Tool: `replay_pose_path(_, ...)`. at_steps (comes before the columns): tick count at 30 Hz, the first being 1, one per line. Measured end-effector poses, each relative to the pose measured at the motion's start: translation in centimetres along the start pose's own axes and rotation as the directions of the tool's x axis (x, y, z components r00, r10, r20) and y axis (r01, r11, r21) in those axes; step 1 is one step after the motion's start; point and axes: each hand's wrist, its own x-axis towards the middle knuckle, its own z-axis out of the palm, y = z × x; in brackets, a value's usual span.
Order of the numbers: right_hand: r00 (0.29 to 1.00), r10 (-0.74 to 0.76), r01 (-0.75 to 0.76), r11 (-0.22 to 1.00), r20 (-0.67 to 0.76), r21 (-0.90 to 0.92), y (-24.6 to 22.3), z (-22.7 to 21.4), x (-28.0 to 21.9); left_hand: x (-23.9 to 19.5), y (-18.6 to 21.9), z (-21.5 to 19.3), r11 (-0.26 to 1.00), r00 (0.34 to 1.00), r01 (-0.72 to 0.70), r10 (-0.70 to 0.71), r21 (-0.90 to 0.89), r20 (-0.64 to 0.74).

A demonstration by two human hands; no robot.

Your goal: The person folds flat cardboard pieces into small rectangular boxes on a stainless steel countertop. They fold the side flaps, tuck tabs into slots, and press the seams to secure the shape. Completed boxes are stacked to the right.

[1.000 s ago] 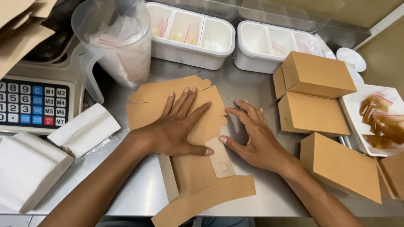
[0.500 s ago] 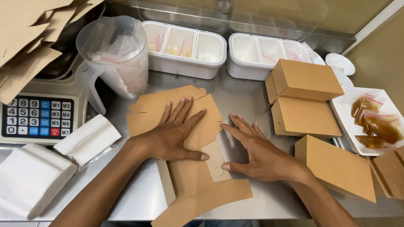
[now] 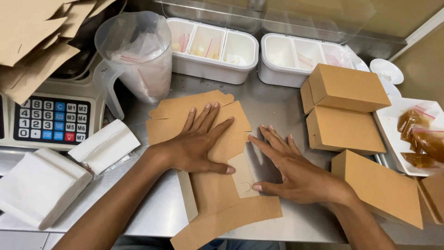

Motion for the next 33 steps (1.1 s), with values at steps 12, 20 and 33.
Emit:
replay_pose_path(12, 0.999, -0.012, 0.014, 0.999, 0.045, -0.043, -0.1, 0.3, 0.1, 0.0, -0.4, 0.1, 0.999, 1.0, -0.024, 0.024, -0.024, -0.015)
replay_pose_path(20, 0.995, 0.016, -0.011, 0.999, 0.102, -0.05, -0.3, 0.4, 0.4, 0.1, -0.5, 0.2, 0.999, 0.999, -0.031, 0.031, -0.029, -0.018)
replay_pose_path(33, 0.98, 0.037, -0.057, 0.994, -0.195, -0.097, 0.1, 1.6, 1.8, 0.2, -0.6, 0.3, 0.999, 0.999, -0.033, 0.032, -0.029, -0.02)
